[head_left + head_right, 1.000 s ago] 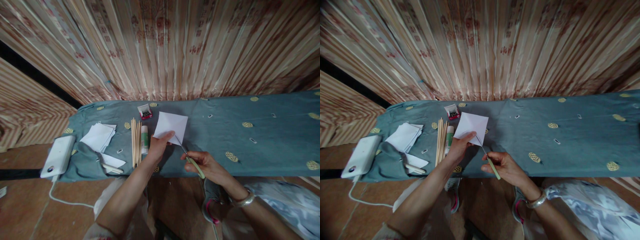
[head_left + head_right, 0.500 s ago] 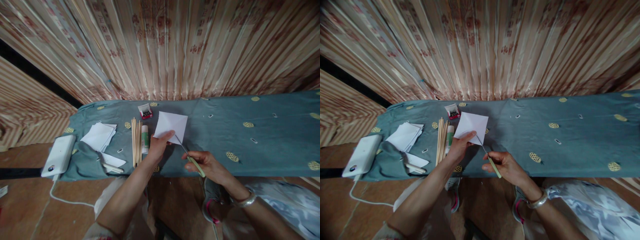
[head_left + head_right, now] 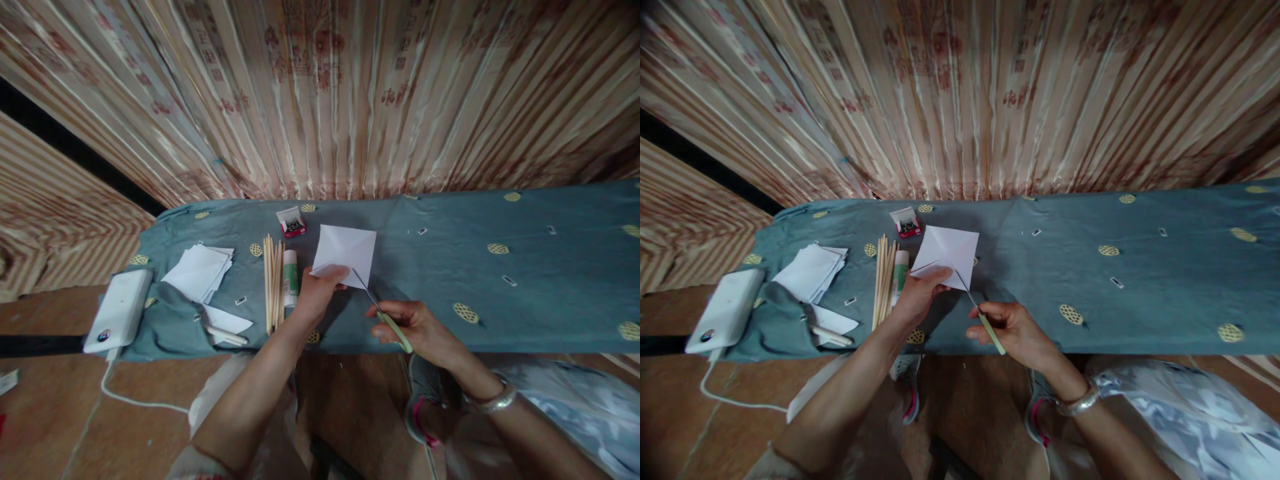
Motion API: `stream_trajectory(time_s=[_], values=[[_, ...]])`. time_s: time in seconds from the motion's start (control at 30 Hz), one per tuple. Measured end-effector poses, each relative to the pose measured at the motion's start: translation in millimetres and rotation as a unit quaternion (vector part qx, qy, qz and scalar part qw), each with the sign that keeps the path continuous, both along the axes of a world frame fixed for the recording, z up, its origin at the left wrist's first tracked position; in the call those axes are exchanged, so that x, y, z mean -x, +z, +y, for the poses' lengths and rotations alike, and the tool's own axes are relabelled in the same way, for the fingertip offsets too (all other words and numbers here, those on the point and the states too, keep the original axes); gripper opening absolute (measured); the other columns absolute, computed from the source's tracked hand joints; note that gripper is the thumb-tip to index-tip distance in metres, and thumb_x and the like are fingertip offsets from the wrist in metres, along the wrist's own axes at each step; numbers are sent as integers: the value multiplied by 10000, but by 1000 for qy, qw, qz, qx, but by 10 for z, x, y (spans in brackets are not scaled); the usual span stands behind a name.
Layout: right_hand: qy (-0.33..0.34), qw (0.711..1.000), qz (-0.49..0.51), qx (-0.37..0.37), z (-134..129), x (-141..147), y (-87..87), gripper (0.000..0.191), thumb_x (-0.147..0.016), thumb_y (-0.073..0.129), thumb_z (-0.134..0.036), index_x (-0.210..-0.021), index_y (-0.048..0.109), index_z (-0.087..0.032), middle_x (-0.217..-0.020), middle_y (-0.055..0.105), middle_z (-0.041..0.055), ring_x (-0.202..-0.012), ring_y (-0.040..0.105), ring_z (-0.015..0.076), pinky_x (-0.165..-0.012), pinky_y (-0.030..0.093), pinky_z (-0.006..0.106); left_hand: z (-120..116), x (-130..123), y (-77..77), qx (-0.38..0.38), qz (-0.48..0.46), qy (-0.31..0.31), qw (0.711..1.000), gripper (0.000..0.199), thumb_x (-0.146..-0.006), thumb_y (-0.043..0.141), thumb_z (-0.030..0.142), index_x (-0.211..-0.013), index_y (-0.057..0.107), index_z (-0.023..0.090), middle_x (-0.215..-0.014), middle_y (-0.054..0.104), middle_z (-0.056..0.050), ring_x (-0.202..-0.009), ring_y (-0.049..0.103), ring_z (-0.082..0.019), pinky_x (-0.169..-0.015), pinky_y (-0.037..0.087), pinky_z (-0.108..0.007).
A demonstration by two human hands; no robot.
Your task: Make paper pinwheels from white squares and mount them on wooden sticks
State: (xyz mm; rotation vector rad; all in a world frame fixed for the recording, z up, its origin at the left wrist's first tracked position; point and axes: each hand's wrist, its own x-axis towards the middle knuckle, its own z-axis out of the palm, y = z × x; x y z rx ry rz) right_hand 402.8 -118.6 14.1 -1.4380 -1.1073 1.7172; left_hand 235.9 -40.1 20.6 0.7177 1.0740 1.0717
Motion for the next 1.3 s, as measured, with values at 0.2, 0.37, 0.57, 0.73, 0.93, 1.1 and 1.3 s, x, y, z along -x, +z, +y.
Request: stream_trajectory(time_s=[0.2,0.37,0.57,0.73,0.93,1.1,1.3], values=[[-1,1000,2,1,4,3,39,495,-513,860,-490,-830,677,-156,-561,520,-64,-531,432,62,-503,358,206,-28,-19,-26,-7,10,-12,1000,231,-521,796,250,-676,679,126,-636,669,-9,-575,575,-134,-530,446,-240],[-11,1000,1,15,11,13,34,529,-483,864,-511,-815,661,-152,-554,513,-66,-518,429,60,-494,353,208,-23,-14,-20,-7,10,-8,1000,240,-517,796,257,-679,680,123,-642,670,-18,-580,579,-142,-552,452,-256],[-8,1000,9,8,14,18,50,505,-496,864,-495,-812,659,-158,-557,530,-64,-523,447,66,-505,363,215,-37,-21,-42,-14,26,-19,999,226,-517,793,259,-646,666,125,-618,649,-9,-557,555,-130,-538,433,-249],[-12,1000,12,5,15,16,48,502,-502,858,-506,-799,656,-156,-551,535,-60,-518,445,66,-492,345,214,-43,-24,-49,-18,31,-22,999,212,-515,786,263,-611,648,134,-590,633,2,-539,539,-122,-529,422,-244],[-15,1000,9,11,17,22,46,519,-493,860,-518,-802,658,-153,-536,539,-65,-508,448,57,-486,360,199,-56,-25,-27,-18,40,-24,999,203,-527,780,264,-629,657,138,-618,645,-9,-558,552,-132,-550,430,-253],[-16,1000,7,11,22,28,59,519,-487,866,-515,-798,665,-152,-543,552,-62,-516,467,54,-487,380,186,-61,-31,-32,-16,43,-26,999,214,-509,786,265,-611,652,133,-617,649,-15,-559,552,-133,-542,418,-249],[-27,999,3,21,19,45,76,527,-461,869,-528,-774,660,-159,-517,549,-65,-490,475,55,-469,386,186,-59,-30,-34,-14,41,-27,999,214,-503,782,273,-580,633,140,-574,625,0,-539,536,-127,-533,409,-247]])
